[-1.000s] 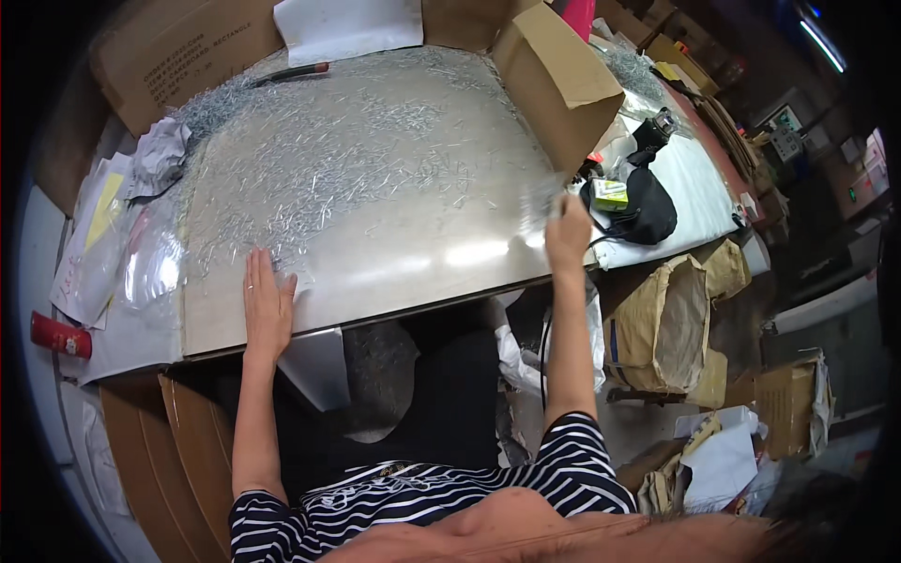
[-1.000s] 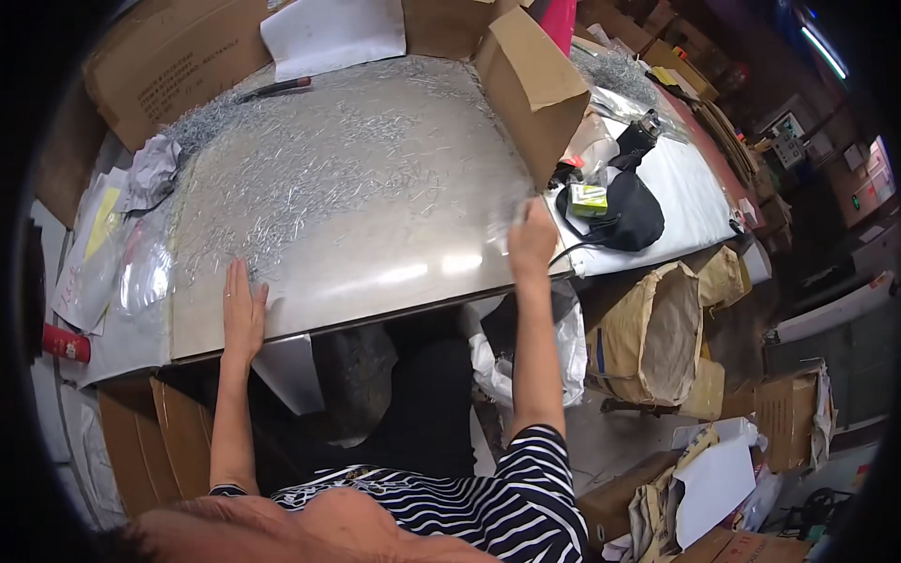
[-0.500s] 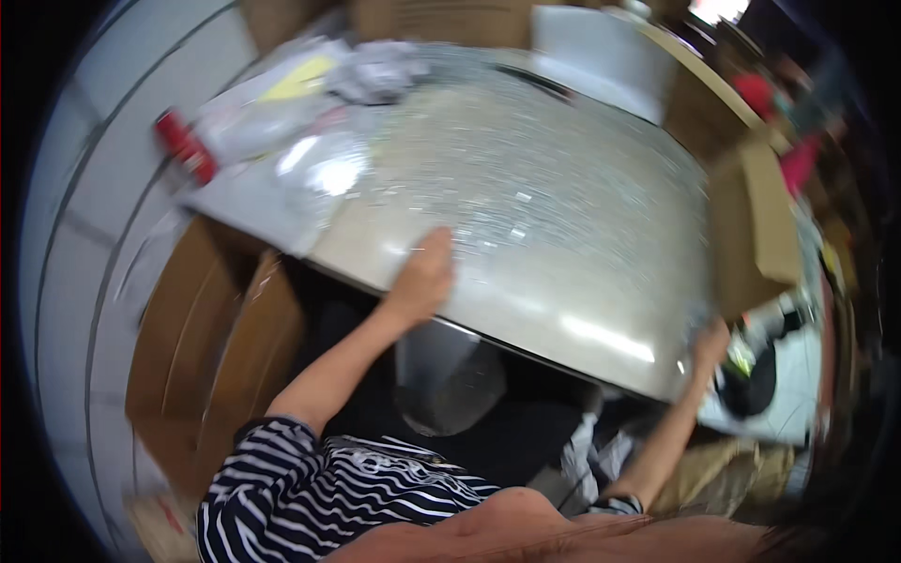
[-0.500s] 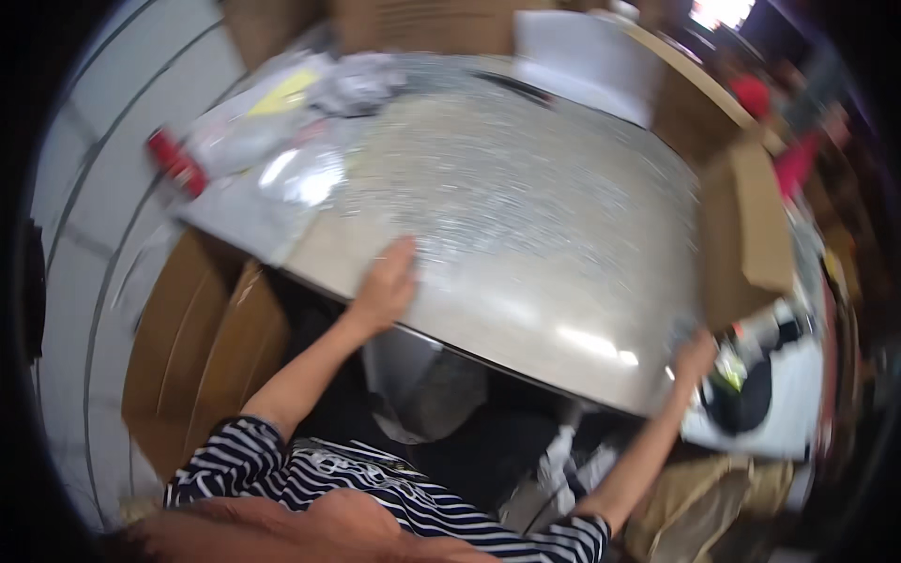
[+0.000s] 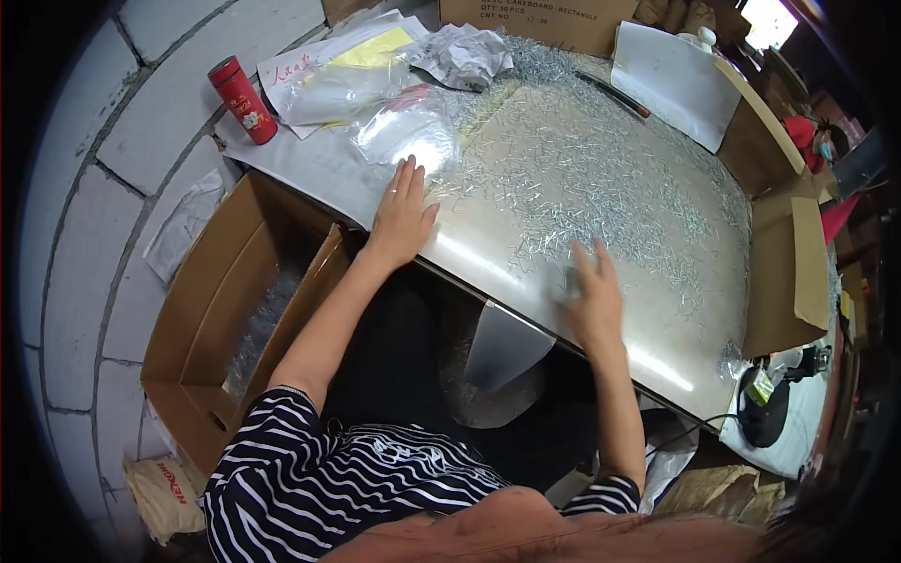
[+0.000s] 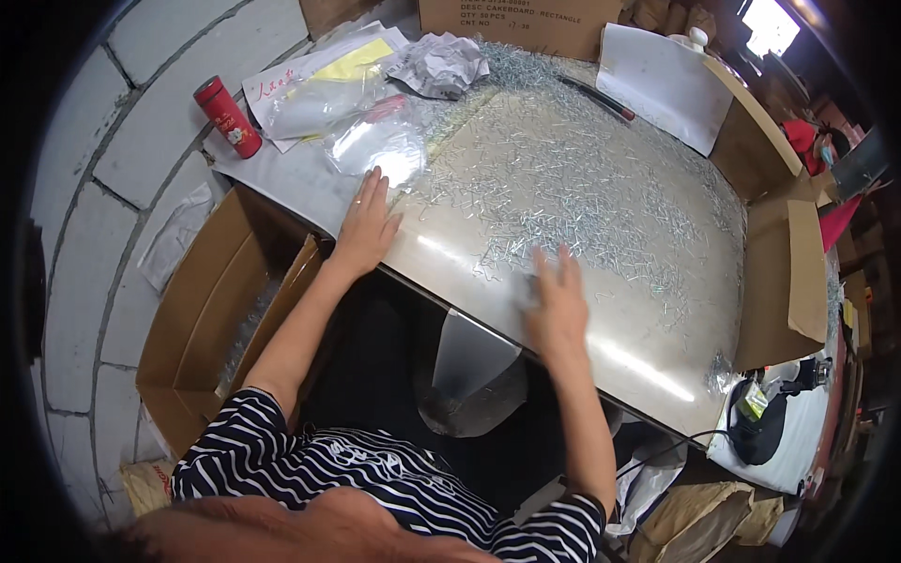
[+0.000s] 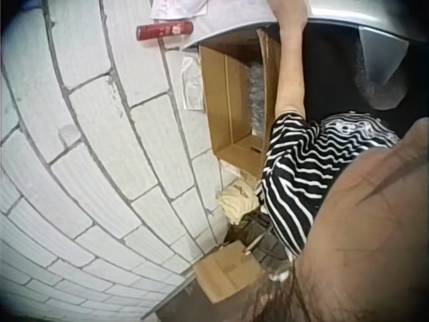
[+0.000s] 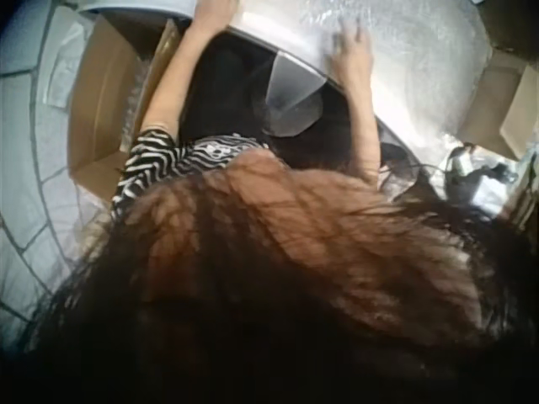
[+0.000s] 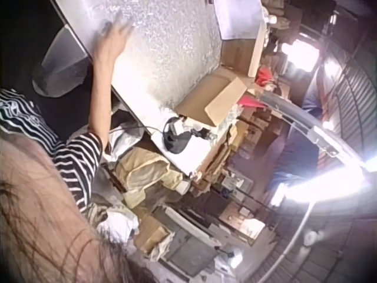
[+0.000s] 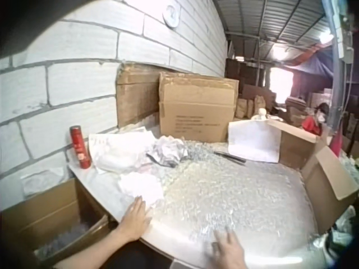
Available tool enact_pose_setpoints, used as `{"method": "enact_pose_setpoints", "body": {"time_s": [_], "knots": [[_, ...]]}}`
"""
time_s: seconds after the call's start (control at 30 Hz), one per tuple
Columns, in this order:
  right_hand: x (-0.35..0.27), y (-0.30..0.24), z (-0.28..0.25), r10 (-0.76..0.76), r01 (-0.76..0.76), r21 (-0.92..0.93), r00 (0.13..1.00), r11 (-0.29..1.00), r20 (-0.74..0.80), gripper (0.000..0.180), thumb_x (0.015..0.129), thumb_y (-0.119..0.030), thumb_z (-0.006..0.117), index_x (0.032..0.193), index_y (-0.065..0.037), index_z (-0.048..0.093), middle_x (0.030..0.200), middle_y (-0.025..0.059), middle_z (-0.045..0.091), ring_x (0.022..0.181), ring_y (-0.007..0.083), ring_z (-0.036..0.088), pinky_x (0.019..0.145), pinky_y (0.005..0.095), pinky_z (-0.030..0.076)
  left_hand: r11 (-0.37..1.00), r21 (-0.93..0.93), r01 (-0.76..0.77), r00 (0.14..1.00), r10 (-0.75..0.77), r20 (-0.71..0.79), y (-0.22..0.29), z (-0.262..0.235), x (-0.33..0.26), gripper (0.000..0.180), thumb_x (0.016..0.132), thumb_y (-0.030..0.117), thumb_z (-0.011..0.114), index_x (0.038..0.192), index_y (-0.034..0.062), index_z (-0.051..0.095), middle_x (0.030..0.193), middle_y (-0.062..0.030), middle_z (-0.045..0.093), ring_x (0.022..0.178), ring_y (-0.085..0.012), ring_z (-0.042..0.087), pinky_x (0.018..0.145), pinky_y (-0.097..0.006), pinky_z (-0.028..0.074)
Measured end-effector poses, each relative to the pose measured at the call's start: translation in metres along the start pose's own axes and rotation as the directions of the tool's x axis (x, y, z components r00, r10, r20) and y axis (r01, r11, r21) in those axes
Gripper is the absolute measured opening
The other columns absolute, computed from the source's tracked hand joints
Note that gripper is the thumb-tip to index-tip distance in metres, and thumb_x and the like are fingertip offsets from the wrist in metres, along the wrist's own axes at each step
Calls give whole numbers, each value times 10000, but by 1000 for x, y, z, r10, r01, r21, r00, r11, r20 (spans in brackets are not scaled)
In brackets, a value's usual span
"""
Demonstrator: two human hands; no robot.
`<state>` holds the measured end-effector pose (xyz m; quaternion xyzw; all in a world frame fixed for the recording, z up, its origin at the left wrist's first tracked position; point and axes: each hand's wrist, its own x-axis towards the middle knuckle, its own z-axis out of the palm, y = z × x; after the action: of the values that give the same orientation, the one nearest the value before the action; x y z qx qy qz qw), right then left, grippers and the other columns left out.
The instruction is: Packing small metal components into plastic bags and bubble wrap at a workstation.
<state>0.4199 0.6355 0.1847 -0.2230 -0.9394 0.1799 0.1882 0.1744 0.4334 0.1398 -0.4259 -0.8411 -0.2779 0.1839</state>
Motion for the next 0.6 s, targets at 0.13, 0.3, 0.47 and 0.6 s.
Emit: {"method": "enact_pose_setpoints", "body": {"time_s": [0.13, 0.3, 0.47, 0.6], "knots": [[26, -4, 39, -44, 74, -282, 993, 957, 108, 509, 872, -99, 523, 1380, -114, 478, 1468, 204, 395, 1325, 500, 358, 1067, 470, 386, 943, 325, -69, 949, -38, 314, 7, 14, 0, 587, 931, 319, 559, 1315, -108, 438, 1388, -324, 411, 1321, -426, 382, 1123, -472, 276], [2, 17, 38, -80, 98, -249, 994, 964, 79, 499, 834, 38, 433, 1331, 39, 478, 1435, 233, 427, 1348, 447, 359, 1078, 440, 380, 944, 307, -124, 981, 70, 183, 37, 7, -39, 610, 895, 370, 595, 1272, -97, 483, 1246, -278, 516, 1210, -383, 467, 1073, -465, 328], [-19, 15, 31, -94, 100, -199, 995, 975, 39, 553, 785, 102, 447, 1322, -13, 515, 1418, 189, 465, 1362, 391, 364, 1077, 416, 388, 990, 5, -138, 988, 137, 70, 32, -12, -30, 455, 831, 203, 666, 1192, -42, 535, 1028, -161, 534, 1006, -339, 516, 934, -437, 422], [-21, 15, 34, -74, 70, -149, 997, 986, -20, 581, 766, 127, 441, 1313, -47, 534, 1410, 146, 487, 1356, 353, 385, 1072, 406, 395, 982, -162, -102, 995, 103, -2, 9, -7, -14, 345, 841, 102, 636, 1155, -15, 555, 1095, -194, 544, 1051, -386, 527, 876, -455, 451]]}}
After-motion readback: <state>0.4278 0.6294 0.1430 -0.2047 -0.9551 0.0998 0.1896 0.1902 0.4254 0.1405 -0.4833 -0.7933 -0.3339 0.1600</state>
